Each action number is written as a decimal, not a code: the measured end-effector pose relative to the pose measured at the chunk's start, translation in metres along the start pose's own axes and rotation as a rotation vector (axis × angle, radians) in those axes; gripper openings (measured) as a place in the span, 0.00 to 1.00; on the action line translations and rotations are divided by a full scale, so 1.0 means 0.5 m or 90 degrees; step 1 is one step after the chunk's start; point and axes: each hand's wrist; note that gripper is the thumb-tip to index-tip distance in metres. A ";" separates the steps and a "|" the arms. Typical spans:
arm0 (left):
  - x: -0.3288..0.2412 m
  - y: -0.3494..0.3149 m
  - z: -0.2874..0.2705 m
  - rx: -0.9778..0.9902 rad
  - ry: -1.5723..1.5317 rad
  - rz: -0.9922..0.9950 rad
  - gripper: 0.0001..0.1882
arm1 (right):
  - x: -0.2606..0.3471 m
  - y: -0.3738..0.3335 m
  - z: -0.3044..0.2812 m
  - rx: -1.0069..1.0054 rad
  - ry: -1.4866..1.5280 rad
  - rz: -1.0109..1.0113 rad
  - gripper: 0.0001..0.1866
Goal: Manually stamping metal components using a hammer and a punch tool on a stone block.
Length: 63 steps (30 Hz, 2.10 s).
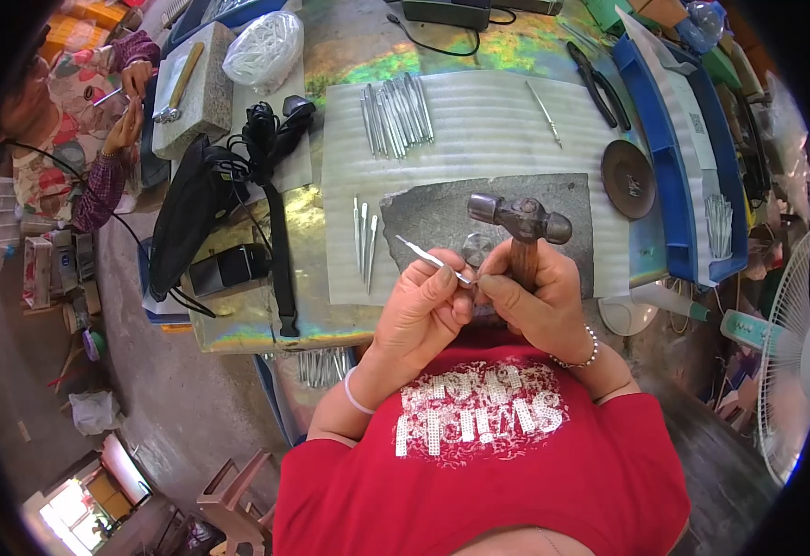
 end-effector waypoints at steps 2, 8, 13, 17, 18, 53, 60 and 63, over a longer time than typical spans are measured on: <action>0.001 -0.001 0.002 -0.002 0.000 0.001 0.08 | -0.007 0.004 0.002 -0.005 -0.052 -0.056 0.06; -0.002 -0.001 0.005 -0.029 -0.020 -0.014 0.09 | -0.012 0.008 0.000 -0.020 -0.117 -0.047 0.05; -0.003 0.004 0.001 -0.032 -0.034 -0.016 0.09 | -0.040 0.018 0.002 -0.068 -0.213 -0.146 0.04; -0.002 0.006 -0.004 -0.059 -0.056 -0.029 0.09 | -0.056 0.024 0.001 -0.127 -0.368 -0.277 0.09; -0.002 0.007 -0.007 -0.069 -0.056 -0.030 0.09 | -0.057 0.025 0.001 -0.126 -0.368 -0.277 0.09; -0.046 -0.035 -0.015 -0.040 0.219 0.162 0.05 | -0.039 0.019 -0.051 -0.026 -0.658 -0.156 0.28; -0.043 -0.024 0.006 -0.035 0.392 0.190 0.03 | -0.055 0.029 -0.054 -0.030 -0.650 -0.143 0.25; -0.039 -0.007 0.014 -0.055 0.621 0.187 0.02 | -0.042 0.013 -0.064 -0.065 -0.541 -0.117 0.22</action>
Point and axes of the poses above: each hand's wrist, its own y-axis towards the middle knuckle, its own z-axis out of the palm, x = y × z, and after that the axes turned 3 degrees about x, right-handed
